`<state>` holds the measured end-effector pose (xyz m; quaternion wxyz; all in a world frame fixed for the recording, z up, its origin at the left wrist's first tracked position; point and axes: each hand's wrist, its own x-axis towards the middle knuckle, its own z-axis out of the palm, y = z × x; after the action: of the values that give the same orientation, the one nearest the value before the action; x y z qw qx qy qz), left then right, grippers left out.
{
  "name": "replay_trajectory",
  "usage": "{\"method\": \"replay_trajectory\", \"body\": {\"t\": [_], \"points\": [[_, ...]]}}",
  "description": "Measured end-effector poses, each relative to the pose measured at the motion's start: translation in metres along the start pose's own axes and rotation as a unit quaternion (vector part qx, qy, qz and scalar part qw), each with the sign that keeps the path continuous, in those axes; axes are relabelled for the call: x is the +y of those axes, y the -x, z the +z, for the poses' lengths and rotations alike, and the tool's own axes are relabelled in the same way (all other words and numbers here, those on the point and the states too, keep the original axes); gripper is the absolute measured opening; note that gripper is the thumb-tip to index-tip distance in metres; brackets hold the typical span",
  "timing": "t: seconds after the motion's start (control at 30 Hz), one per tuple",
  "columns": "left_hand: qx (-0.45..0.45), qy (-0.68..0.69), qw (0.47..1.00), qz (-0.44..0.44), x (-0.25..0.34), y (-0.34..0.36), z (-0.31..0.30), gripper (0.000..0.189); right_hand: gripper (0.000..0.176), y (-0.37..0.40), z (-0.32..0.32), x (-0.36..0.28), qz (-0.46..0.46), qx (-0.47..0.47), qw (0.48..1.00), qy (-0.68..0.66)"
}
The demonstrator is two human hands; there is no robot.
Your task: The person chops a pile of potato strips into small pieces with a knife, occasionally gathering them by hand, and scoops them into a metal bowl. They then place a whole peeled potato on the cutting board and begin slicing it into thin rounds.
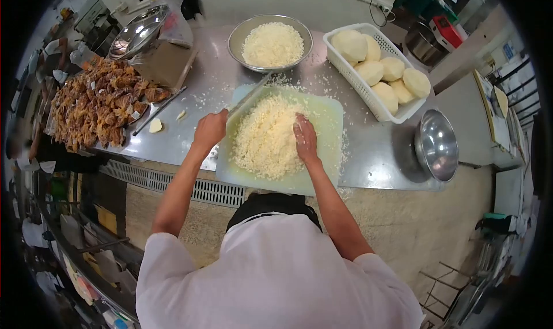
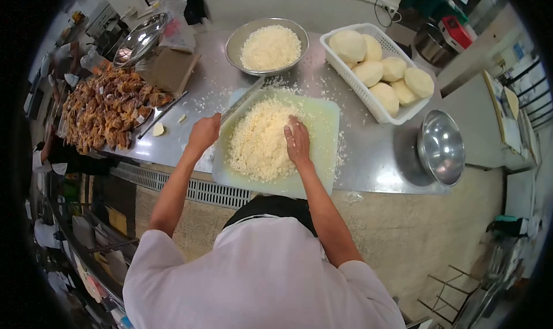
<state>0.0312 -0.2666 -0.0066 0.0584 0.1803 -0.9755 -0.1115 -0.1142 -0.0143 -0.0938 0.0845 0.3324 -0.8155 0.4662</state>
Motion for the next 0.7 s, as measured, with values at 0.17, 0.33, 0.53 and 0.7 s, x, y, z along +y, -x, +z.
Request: {"method": "replay_trajectory", "body": {"t": [0.17, 0.33, 0.53, 0.7], "points": [[-0.017, 0.018, 0.993, 0.114, 0.028, -0.005, 0.023, 0.014, 0.032, -0.021, -0.029, -0.02, -0.038, -0.048, 0.981, -0.185], [-0.032, 0.081, 0.991, 0.1, 0.05, 0.034, -0.014, 0.008, 0.031, -0.043, -0.03, 0.003, -0.037, 0.043, 0.984, -0.169], [0.038, 0.043, 0.995, -0.083, 0.021, 0.094, -0.005, 0.008, 0.033, -0.065, 0.009, 0.063, -0.058, -0.117, 0.988, -0.081], [0.006, 0.04, 0.991, -0.125, 0.085, 0.118, 0.027, 0.011, 0.034, -0.085, 0.004, 0.02, 0.04, -0.274, 0.946, -0.166]]}}
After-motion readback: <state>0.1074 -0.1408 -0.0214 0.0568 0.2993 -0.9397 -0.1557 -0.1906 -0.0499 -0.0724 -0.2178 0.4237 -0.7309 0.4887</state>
